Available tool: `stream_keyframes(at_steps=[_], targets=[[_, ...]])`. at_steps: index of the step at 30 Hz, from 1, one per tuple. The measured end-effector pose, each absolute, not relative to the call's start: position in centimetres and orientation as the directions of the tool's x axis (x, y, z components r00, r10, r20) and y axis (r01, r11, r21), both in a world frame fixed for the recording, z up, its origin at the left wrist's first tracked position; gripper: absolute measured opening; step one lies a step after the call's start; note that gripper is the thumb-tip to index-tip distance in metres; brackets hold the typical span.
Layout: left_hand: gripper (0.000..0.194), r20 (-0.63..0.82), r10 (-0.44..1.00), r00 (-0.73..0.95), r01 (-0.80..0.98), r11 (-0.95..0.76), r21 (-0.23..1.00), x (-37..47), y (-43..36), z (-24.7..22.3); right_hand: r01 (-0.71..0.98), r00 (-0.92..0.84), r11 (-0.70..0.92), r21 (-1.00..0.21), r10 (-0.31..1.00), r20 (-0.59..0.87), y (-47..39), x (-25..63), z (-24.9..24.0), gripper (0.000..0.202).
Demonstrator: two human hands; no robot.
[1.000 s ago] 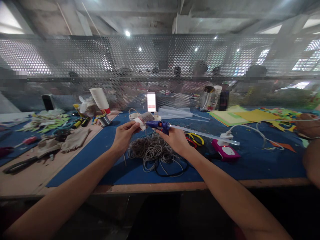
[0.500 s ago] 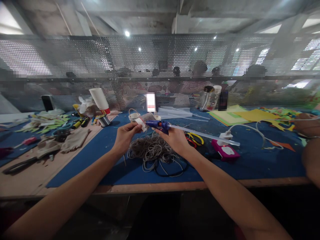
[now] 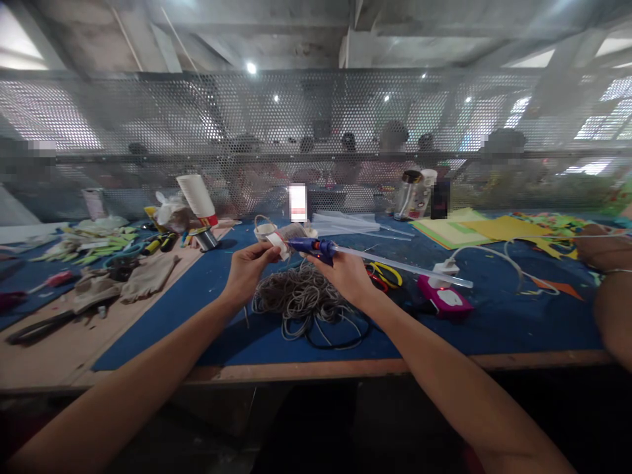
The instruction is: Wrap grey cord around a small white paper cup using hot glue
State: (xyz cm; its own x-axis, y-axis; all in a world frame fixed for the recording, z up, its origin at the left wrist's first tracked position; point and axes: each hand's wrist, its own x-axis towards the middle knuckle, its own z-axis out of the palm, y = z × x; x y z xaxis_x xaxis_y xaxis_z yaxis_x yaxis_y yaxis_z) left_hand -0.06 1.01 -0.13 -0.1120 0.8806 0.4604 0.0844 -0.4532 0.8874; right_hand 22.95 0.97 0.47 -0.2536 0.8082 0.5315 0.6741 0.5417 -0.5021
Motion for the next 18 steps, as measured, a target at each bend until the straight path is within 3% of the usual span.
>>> stream_keyframes(at_steps=[9, 18], targets=[[0.027, 0.388, 0.908, -0.155, -0.086, -0.404, 0.911, -0.43, 1.83, -0.67, 0.637, -0.247, 0.518, -0.57, 0.838, 0.487, 0.78, 22.83, 0.72, 0.037], [0.032, 0.242, 0.966, -0.096, -0.316, -0.26, 0.912, -0.35, 1.83, -0.43, 0.409, -0.242, 0.4, -0.82, 0.914, 0.326, 1.45, 23.03, 1.11, 0.035]])
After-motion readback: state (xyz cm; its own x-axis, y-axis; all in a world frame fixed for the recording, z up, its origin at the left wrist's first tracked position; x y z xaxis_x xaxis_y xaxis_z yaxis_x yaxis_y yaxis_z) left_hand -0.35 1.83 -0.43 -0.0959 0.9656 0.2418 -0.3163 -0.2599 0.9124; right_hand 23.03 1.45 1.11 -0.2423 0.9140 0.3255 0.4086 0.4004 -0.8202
